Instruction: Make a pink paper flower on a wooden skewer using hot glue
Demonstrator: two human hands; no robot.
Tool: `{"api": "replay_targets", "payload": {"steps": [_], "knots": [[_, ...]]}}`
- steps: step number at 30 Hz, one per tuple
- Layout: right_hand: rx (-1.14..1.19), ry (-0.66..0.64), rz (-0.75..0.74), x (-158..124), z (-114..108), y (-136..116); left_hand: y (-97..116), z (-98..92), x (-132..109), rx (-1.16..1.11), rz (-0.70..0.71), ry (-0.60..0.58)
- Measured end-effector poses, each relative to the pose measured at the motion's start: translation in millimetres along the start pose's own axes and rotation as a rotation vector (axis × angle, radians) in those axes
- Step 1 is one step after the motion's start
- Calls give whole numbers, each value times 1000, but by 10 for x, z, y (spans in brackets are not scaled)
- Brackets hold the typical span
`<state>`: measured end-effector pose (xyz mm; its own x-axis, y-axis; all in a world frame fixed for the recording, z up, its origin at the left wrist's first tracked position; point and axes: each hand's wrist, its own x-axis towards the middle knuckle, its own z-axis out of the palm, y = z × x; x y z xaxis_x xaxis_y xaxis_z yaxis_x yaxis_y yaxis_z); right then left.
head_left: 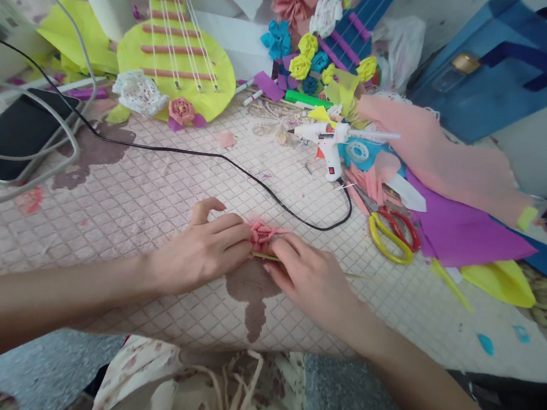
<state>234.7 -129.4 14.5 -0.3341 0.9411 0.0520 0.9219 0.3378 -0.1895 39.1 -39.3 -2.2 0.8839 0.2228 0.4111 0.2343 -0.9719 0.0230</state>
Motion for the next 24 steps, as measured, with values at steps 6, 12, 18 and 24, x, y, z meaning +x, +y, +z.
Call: {"api": "replay_targets", "payload": {"steps": [6, 12, 18, 24], "knots": [[-66, 48, -14, 7, 92, -24, -30, 1, -14, -52, -14, 18], [-25, 46, 22, -6, 62, -2, -24, -38, 5, -83, -12, 31], [17, 64, 33, -1, 31, 8, -6, -15, 28, -88, -45, 84], [21, 49, 47, 8, 18, 23, -8, 1, 34, -72, -47, 95]]}}
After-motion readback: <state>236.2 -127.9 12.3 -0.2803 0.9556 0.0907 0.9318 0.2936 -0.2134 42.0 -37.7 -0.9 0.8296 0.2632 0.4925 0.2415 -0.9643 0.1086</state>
